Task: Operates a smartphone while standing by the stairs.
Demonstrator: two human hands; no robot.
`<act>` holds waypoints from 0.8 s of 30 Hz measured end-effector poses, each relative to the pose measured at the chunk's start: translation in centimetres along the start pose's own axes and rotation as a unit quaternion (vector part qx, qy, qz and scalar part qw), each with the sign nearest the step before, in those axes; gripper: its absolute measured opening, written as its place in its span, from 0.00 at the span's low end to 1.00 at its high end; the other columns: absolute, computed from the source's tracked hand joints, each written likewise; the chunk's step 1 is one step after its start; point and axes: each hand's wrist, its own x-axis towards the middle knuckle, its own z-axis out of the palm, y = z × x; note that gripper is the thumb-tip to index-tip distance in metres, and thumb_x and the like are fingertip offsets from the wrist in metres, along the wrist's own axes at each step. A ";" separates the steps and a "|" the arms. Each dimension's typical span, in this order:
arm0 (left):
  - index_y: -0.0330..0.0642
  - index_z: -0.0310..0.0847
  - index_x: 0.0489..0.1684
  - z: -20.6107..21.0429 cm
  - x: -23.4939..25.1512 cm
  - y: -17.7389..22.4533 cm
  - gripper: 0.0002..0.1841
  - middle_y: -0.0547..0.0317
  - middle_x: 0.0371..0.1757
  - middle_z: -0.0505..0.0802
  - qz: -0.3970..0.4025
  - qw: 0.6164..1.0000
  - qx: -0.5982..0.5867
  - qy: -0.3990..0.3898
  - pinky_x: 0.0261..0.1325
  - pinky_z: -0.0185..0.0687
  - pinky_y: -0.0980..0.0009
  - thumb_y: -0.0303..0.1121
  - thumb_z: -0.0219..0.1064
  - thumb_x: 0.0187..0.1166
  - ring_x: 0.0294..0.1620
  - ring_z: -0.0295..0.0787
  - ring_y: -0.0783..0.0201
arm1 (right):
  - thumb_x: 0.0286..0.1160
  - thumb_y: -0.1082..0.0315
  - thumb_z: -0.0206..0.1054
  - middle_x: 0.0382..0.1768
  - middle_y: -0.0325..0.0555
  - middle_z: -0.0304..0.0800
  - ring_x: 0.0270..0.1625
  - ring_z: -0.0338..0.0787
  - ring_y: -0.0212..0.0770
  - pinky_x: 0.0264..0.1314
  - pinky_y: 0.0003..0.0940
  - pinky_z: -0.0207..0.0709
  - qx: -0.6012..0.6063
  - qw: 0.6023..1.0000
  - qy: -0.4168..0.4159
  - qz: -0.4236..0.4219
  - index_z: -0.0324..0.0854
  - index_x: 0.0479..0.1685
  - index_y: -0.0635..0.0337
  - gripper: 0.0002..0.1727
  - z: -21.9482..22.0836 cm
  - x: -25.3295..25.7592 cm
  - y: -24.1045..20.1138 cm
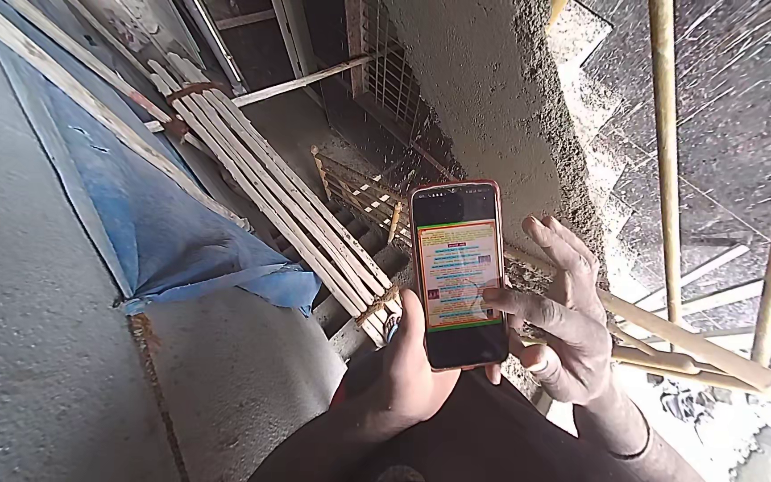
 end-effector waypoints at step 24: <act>0.48 0.73 0.77 -0.1 0.0 -0.1 0.32 0.47 0.67 0.87 0.003 1.000 -0.002 0.014 0.59 0.88 0.54 0.63 0.51 0.86 0.64 0.89 0.53 | 0.80 0.27 0.49 0.89 0.47 0.63 0.95 0.46 0.57 0.94 0.61 0.42 -0.001 1.000 0.004 0.002 0.90 0.60 0.31 0.32 0.2 0.0 0.2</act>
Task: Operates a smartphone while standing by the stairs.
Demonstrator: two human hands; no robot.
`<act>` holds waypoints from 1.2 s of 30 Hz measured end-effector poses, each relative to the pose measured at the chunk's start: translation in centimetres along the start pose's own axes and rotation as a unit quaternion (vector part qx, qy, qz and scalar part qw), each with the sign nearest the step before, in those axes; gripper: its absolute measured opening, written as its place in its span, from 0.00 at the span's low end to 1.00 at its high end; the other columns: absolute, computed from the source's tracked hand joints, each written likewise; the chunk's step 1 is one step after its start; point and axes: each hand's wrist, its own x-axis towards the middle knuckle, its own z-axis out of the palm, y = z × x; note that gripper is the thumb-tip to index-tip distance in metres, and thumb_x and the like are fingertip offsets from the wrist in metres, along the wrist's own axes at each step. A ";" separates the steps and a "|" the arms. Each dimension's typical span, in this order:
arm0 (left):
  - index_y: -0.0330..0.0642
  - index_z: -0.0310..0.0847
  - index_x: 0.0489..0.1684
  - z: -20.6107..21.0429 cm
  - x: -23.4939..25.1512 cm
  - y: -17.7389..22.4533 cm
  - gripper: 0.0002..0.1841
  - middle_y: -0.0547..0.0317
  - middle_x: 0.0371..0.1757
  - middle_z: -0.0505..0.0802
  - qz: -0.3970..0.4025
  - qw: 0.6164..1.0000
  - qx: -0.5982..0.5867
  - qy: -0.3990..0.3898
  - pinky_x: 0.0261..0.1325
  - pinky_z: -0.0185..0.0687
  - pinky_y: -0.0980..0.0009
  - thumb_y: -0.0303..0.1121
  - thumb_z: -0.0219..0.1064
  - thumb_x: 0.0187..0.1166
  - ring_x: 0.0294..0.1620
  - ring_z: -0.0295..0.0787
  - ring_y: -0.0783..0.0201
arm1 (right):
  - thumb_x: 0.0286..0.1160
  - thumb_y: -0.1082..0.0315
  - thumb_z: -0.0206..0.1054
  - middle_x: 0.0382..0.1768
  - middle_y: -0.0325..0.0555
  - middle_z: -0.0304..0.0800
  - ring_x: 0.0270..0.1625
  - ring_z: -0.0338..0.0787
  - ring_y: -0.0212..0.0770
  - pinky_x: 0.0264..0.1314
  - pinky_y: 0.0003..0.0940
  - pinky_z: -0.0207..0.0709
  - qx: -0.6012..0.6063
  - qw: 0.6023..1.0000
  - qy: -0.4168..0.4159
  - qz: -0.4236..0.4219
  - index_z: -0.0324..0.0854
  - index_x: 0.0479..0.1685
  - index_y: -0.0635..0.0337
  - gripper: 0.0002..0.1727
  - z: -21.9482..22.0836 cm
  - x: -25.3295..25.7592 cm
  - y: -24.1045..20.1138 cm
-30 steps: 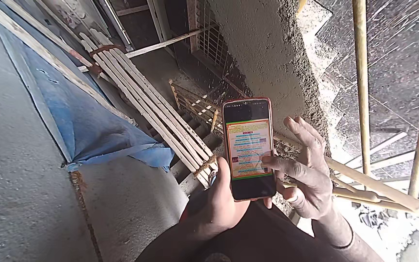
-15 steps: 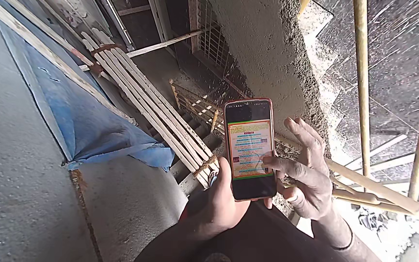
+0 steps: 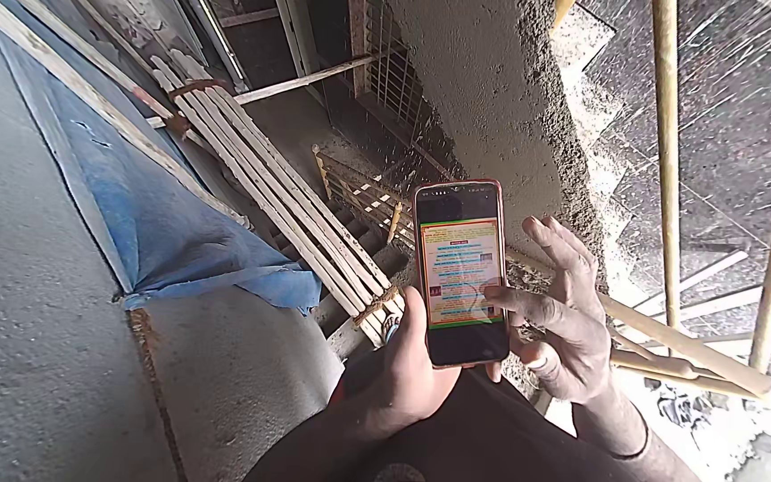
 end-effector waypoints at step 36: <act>0.47 0.75 0.75 -0.1 -0.1 -0.1 0.34 0.45 0.65 0.88 -0.015 1.000 -0.005 -0.002 0.55 0.89 0.56 0.64 0.50 0.85 0.60 0.90 0.52 | 0.80 0.25 0.46 0.89 0.50 0.62 0.94 0.48 0.60 0.93 0.62 0.45 0.012 1.000 0.001 0.000 0.89 0.63 0.34 0.35 -0.3 -0.4 -0.1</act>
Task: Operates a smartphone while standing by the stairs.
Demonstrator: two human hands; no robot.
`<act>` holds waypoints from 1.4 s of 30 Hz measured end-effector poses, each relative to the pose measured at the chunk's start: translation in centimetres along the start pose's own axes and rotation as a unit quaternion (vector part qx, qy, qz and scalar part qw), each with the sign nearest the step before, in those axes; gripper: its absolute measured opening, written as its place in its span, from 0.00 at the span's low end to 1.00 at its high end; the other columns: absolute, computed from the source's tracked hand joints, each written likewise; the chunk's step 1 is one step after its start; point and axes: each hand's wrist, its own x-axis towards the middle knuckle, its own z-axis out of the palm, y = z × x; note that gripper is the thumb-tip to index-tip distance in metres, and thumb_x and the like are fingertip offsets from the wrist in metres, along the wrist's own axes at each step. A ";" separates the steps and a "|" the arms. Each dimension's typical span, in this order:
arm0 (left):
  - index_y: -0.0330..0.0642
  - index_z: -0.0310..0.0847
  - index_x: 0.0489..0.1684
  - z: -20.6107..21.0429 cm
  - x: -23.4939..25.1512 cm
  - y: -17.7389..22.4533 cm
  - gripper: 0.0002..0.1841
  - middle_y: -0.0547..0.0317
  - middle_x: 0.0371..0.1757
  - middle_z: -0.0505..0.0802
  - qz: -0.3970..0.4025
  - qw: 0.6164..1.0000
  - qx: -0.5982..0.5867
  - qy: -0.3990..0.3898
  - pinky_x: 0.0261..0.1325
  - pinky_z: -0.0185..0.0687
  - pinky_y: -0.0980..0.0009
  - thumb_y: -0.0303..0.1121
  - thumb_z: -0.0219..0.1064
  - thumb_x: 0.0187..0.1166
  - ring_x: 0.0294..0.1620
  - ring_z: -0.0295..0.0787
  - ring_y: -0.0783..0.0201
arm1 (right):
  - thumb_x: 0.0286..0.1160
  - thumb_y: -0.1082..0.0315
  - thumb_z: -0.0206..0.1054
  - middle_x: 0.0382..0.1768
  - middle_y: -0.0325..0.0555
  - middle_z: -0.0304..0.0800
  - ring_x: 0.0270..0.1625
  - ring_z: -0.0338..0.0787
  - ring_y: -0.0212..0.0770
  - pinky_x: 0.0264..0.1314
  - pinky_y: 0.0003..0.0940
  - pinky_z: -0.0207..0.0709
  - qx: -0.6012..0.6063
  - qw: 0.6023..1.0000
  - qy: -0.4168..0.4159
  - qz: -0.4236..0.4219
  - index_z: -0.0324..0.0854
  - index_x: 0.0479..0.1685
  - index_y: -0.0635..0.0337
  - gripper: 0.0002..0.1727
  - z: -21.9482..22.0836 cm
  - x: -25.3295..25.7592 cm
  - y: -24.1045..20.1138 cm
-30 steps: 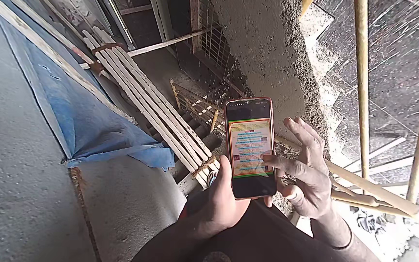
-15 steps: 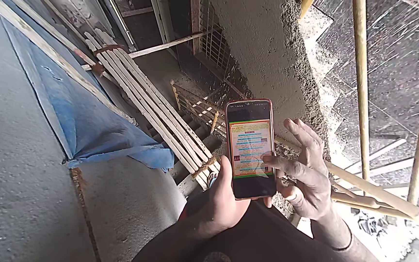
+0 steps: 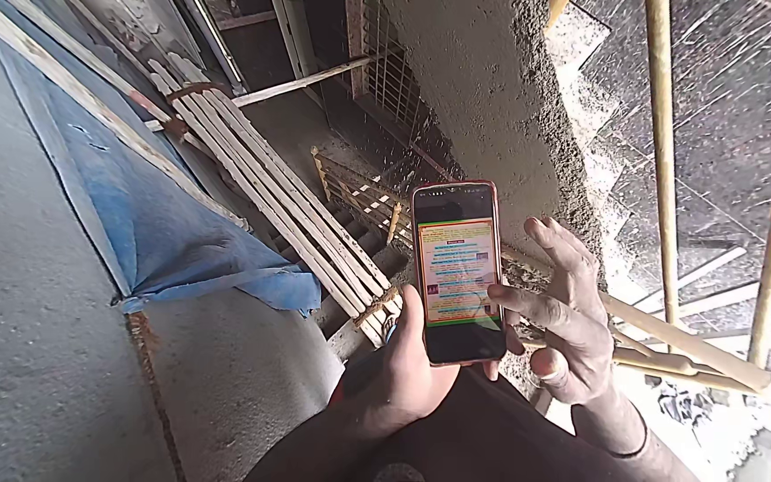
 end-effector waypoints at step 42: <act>0.47 0.73 0.76 -0.1 -0.2 -0.5 0.37 0.39 0.63 0.88 -0.035 0.999 0.007 -0.006 0.45 0.90 0.57 0.68 0.51 0.82 0.52 0.91 0.49 | 0.83 0.28 0.45 0.87 0.44 0.66 0.94 0.50 0.55 0.94 0.58 0.46 -0.023 0.999 0.036 -0.031 0.90 0.53 0.36 0.33 -1.2 -0.3 0.0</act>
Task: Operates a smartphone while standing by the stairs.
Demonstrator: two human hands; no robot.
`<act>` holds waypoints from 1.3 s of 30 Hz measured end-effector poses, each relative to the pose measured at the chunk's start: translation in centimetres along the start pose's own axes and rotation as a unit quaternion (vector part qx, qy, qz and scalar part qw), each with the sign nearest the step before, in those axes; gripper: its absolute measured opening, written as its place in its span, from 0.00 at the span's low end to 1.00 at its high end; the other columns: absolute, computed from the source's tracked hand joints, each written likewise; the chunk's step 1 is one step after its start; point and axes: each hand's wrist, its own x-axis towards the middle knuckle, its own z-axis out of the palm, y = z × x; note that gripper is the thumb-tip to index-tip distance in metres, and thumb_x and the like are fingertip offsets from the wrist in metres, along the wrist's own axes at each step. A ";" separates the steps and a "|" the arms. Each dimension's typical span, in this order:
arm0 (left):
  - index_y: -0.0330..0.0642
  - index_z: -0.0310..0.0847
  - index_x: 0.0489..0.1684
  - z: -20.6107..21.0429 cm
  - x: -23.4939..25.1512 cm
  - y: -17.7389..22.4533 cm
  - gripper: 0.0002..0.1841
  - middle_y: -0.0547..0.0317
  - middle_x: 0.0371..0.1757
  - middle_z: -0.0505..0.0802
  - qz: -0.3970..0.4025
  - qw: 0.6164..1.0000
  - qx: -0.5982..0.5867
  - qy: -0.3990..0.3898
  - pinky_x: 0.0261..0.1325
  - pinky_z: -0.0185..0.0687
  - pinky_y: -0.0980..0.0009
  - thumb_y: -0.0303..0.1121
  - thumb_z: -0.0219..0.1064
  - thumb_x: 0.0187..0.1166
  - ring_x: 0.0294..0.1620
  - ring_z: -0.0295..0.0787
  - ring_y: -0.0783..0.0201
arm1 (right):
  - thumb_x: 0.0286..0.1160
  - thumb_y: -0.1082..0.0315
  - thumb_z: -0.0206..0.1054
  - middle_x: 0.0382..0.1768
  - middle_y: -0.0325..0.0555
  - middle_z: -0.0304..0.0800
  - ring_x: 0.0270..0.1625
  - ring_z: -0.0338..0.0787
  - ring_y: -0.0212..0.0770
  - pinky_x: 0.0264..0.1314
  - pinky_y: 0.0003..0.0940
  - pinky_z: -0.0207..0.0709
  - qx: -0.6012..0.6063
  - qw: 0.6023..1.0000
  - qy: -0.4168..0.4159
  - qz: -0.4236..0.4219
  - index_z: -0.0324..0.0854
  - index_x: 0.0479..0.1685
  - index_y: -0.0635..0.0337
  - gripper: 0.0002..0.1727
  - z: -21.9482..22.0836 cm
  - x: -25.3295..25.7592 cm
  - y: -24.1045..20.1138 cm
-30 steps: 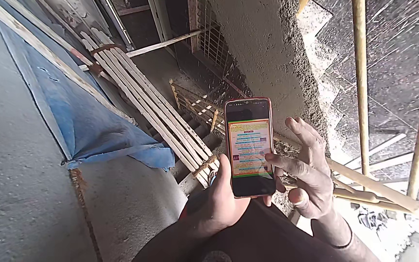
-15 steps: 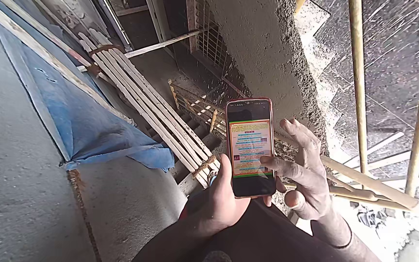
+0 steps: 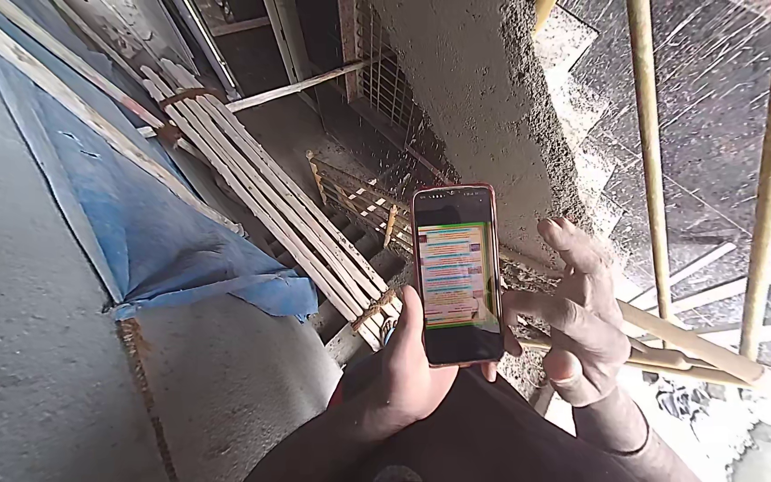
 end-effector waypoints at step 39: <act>0.50 0.71 0.79 0.0 -0.1 0.2 0.35 0.43 0.67 0.87 0.023 0.999 0.012 -0.038 0.52 0.90 0.57 0.65 0.49 0.85 0.60 0.90 0.50 | 0.81 0.27 0.47 0.86 0.43 0.68 0.93 0.53 0.55 0.93 0.58 0.48 -0.005 1.000 -0.001 -0.003 0.89 0.57 0.32 0.31 0.0 0.5 -0.6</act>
